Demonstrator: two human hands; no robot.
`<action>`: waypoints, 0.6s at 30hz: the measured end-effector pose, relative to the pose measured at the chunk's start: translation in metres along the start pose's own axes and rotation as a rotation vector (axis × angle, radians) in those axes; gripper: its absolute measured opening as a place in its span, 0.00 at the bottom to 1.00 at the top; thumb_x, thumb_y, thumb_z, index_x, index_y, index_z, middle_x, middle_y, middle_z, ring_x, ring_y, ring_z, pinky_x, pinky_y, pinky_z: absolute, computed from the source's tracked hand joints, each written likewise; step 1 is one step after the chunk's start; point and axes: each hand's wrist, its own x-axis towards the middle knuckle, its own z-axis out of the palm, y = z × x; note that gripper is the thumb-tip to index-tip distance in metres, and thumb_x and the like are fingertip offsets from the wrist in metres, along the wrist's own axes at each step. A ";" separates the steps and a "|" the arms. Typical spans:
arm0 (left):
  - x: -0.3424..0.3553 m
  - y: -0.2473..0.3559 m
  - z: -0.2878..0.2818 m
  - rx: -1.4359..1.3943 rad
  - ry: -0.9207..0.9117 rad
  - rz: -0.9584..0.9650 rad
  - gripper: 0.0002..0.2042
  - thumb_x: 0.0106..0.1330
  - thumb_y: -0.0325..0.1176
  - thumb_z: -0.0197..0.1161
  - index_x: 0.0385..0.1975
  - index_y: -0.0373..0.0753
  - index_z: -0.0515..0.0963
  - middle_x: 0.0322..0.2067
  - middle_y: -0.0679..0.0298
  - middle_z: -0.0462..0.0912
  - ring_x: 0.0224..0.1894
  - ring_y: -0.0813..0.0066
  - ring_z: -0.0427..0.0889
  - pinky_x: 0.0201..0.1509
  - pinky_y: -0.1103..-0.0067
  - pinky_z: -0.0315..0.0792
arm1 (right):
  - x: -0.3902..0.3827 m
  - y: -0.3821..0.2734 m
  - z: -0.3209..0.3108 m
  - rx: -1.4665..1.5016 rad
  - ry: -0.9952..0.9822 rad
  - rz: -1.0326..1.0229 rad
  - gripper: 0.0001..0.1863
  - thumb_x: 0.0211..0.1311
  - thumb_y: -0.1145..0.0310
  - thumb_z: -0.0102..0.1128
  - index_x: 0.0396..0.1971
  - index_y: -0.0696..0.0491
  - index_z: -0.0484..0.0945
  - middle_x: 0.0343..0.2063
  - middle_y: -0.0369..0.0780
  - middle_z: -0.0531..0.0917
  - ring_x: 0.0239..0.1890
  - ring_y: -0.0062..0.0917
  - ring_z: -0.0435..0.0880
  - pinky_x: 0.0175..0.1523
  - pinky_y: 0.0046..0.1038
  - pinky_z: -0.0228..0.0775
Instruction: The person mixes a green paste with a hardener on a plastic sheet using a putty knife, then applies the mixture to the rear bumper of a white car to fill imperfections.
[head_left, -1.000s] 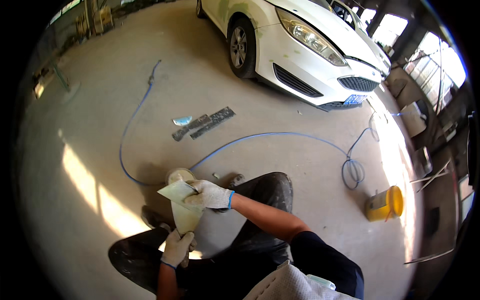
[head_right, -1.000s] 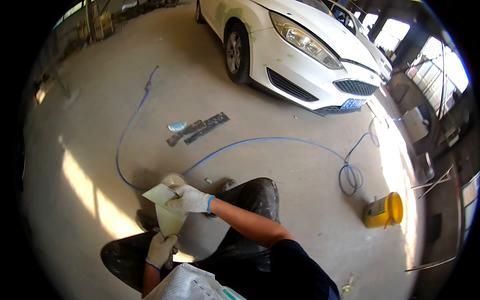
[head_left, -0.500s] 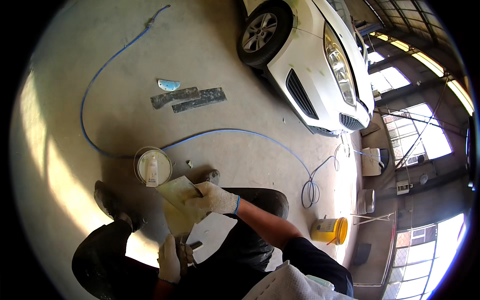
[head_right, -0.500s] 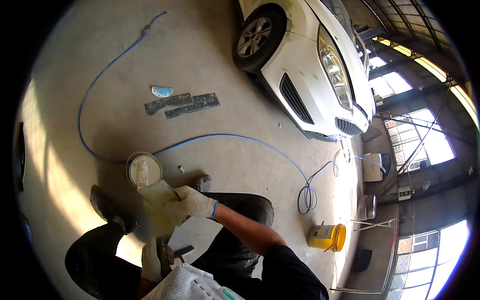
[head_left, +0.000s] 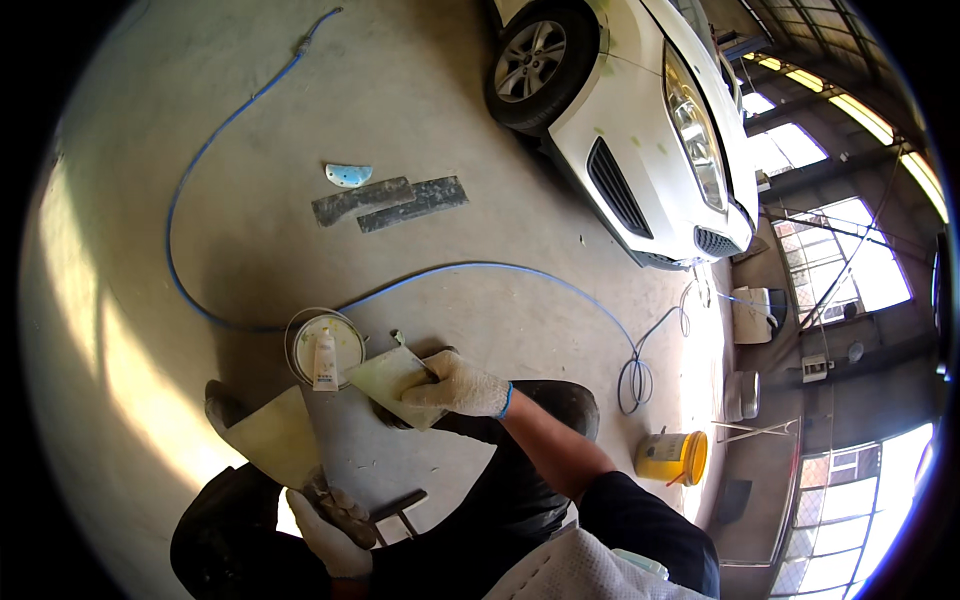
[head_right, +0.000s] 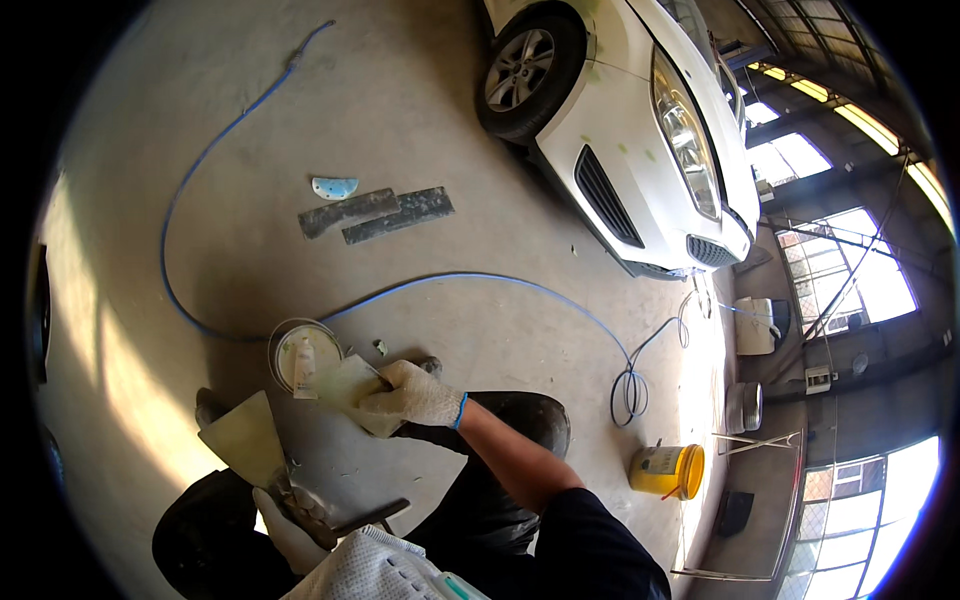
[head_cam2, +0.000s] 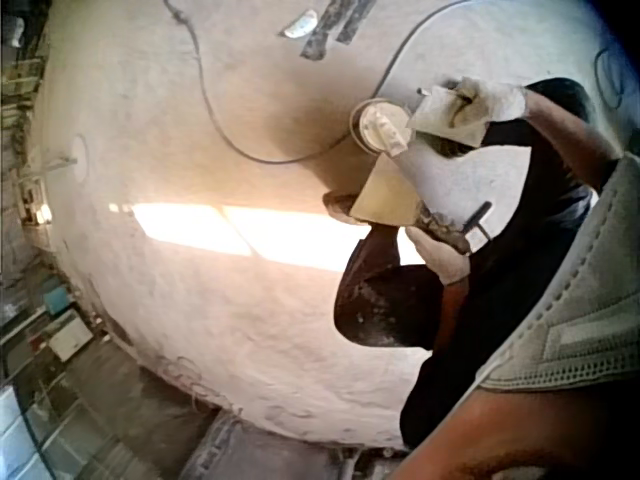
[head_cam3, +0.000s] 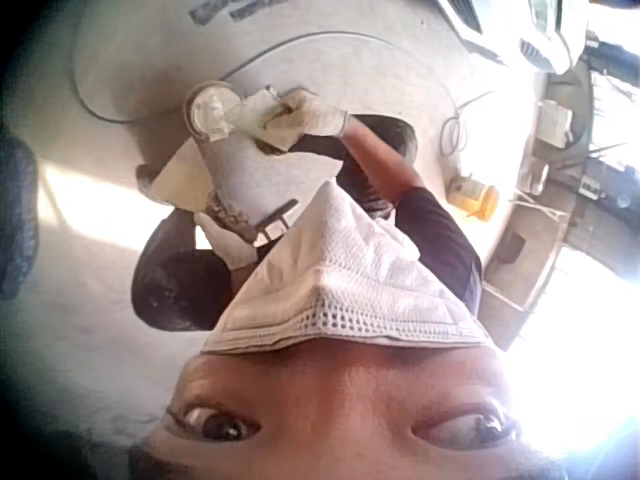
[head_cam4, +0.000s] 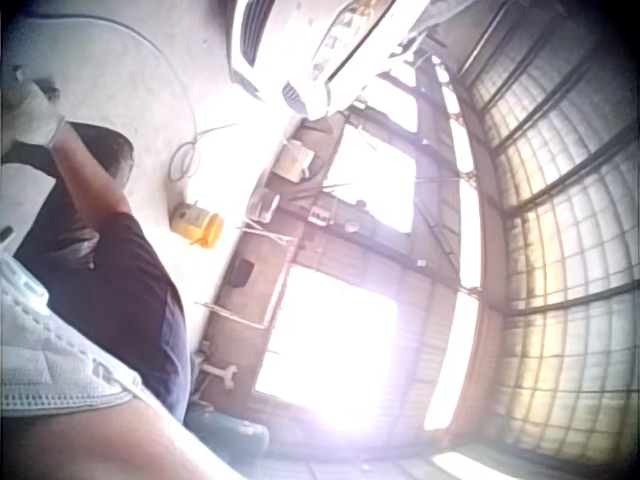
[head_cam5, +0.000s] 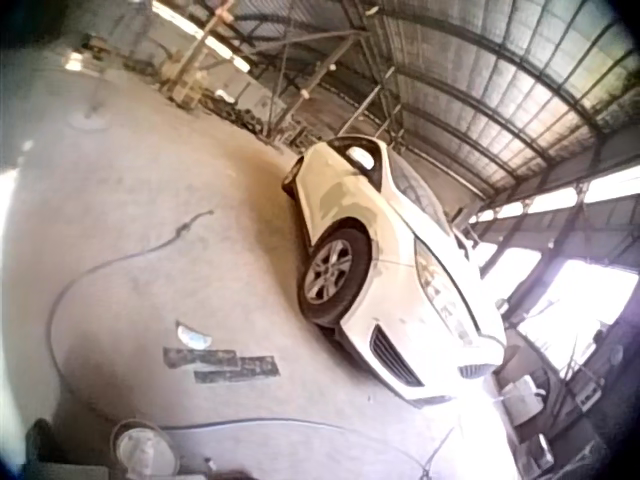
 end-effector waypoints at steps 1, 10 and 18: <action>0.004 -0.003 -0.008 0.059 -0.004 0.005 0.26 0.78 0.58 0.44 0.50 0.40 0.77 0.19 0.68 0.74 0.18 0.78 0.72 0.19 0.81 0.67 | -0.004 0.001 0.002 0.035 0.024 -0.049 0.13 0.64 0.67 0.65 0.44 0.59 0.86 0.31 0.36 0.88 0.32 0.15 0.81 0.38 0.25 0.76; -0.009 -0.059 -0.036 0.545 -0.231 -0.010 0.23 0.81 0.51 0.46 0.47 0.35 0.77 0.20 0.66 0.75 0.16 0.81 0.69 0.21 0.83 0.67 | -0.058 -0.004 0.072 -0.718 0.368 -0.826 0.27 0.58 0.75 0.62 0.61 0.53 0.76 0.44 0.43 0.82 0.41 0.35 0.84 0.46 0.34 0.80; -0.048 -0.020 0.002 0.891 -0.424 0.483 0.15 0.81 0.37 0.48 0.54 0.35 0.77 0.21 0.74 0.72 0.18 0.89 0.66 0.21 0.87 0.59 | -0.054 0.020 0.045 -0.380 0.542 -0.395 0.17 0.67 0.70 0.54 0.55 0.57 0.75 0.44 0.55 0.82 0.47 0.53 0.82 0.51 0.46 0.76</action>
